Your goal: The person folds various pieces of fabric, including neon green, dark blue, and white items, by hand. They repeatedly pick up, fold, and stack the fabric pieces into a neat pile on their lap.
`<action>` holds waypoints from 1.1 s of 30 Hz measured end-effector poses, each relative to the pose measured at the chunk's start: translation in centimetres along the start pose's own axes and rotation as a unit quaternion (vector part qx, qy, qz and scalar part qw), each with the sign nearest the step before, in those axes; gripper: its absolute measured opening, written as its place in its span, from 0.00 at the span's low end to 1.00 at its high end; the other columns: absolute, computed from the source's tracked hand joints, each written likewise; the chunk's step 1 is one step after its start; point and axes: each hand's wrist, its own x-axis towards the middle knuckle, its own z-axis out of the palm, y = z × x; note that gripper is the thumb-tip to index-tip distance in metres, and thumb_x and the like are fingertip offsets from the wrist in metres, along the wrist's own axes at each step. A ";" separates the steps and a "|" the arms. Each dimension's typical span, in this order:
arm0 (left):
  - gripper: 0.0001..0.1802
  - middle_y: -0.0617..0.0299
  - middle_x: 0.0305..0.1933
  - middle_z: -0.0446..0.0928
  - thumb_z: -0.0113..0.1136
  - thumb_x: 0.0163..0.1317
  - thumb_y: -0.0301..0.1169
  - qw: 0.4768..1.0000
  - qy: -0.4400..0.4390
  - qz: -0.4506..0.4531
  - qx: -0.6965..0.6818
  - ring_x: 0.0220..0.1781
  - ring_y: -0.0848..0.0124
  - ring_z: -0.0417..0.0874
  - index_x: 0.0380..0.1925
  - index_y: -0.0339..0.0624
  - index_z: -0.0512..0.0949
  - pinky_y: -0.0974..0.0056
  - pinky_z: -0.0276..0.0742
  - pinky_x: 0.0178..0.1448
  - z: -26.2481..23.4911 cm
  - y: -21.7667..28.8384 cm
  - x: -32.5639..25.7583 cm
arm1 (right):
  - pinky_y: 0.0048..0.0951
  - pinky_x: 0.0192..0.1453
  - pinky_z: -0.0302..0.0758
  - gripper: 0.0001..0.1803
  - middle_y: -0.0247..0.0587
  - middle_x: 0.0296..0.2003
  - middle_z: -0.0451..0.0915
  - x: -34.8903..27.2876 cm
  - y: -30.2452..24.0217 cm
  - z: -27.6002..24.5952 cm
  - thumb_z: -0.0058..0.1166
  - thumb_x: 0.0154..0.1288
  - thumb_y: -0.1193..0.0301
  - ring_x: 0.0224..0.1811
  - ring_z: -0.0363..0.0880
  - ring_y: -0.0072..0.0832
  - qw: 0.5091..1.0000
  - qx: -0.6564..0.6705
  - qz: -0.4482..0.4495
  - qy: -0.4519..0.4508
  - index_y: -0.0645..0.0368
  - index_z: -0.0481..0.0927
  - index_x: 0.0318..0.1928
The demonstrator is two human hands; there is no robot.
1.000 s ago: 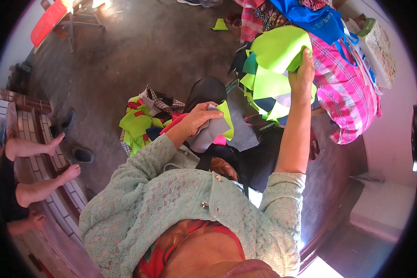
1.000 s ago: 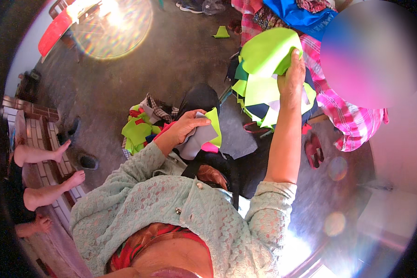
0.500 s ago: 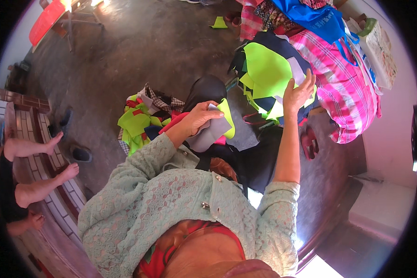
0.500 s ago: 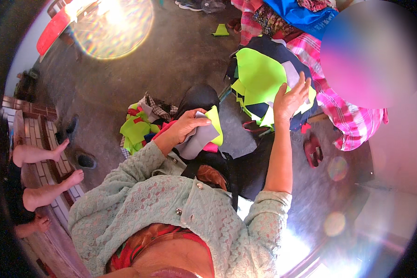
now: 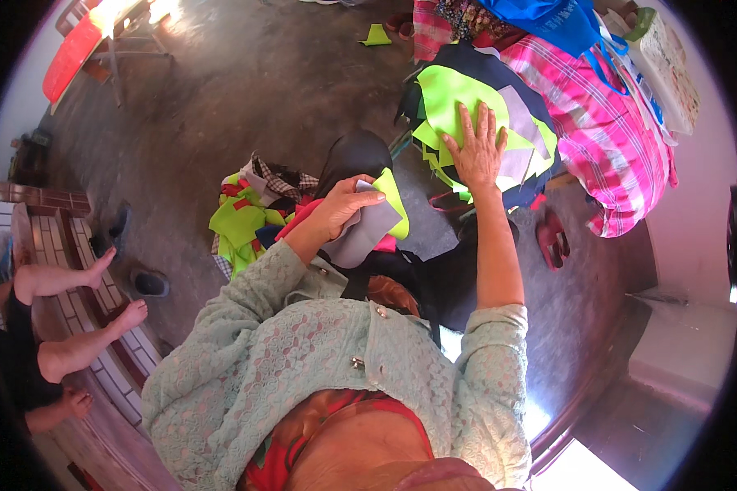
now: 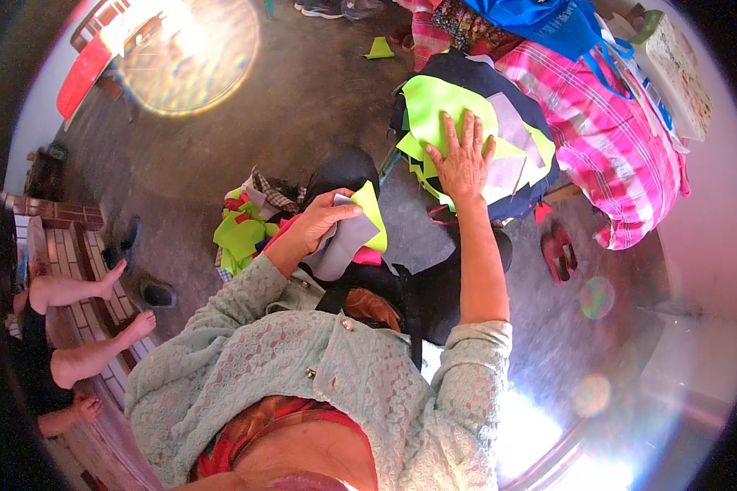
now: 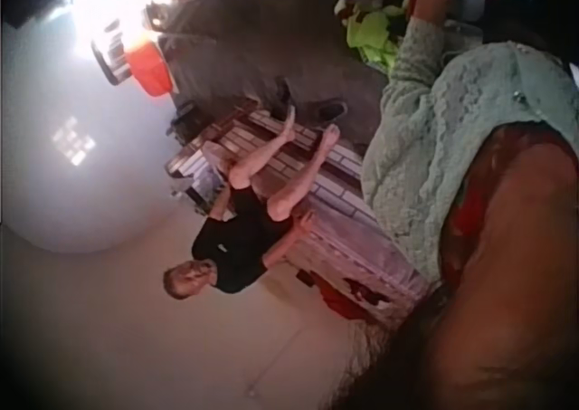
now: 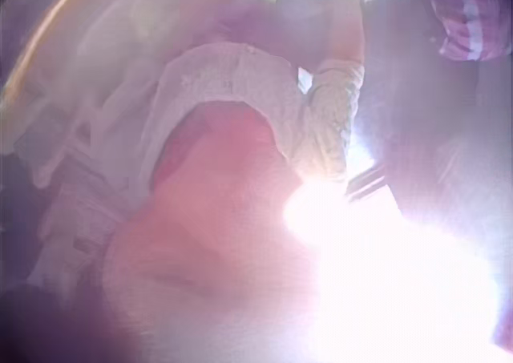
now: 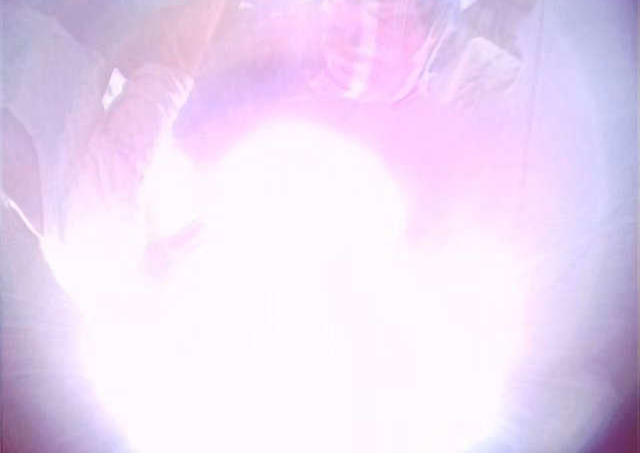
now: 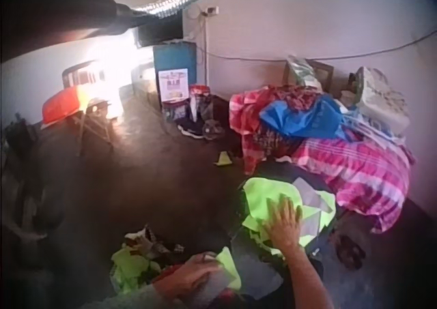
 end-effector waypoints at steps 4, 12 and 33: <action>0.15 0.57 0.37 0.78 0.63 0.53 0.25 1.000 0.000 0.002 0.011 0.38 0.70 0.80 0.41 0.36 0.72 0.66 0.76 0.44 0.5 0.3 -0.2 | 0.52 0.70 0.43 0.36 0.44 0.69 0.50 0.0 0.8 -0.2 0.45 0.61 0.44 0.71 0.46 0.40 0.998 0.057 0.015 0.003 0.41 0.57 0.67; 0.13 0.60 0.36 0.77 0.62 0.54 0.25 1.000 -0.001 0.023 -0.015 0.38 0.72 0.79 0.39 0.38 0.73 0.68 0.75 0.44 0.0 -0.3 0.2 | 0.33 0.64 0.59 0.35 0.45 0.59 0.68 -6.5 -3.2 -4.4 0.49 0.63 0.48 0.63 0.63 0.34 0.721 0.666 0.121 -0.148 0.61 0.66 0.61; 0.14 0.66 0.39 0.77 0.60 0.59 0.30 0.999 0.035 0.032 0.008 0.40 0.79 0.76 0.45 0.39 0.75 0.73 0.70 0.45 0.0 -0.9 0.5 | 0.26 0.53 0.67 0.17 0.30 0.39 0.79 -11.3 -6.8 -1.1 0.62 0.57 0.64 0.42 0.73 0.19 0.507 0.814 0.170 -0.227 0.57 0.79 0.45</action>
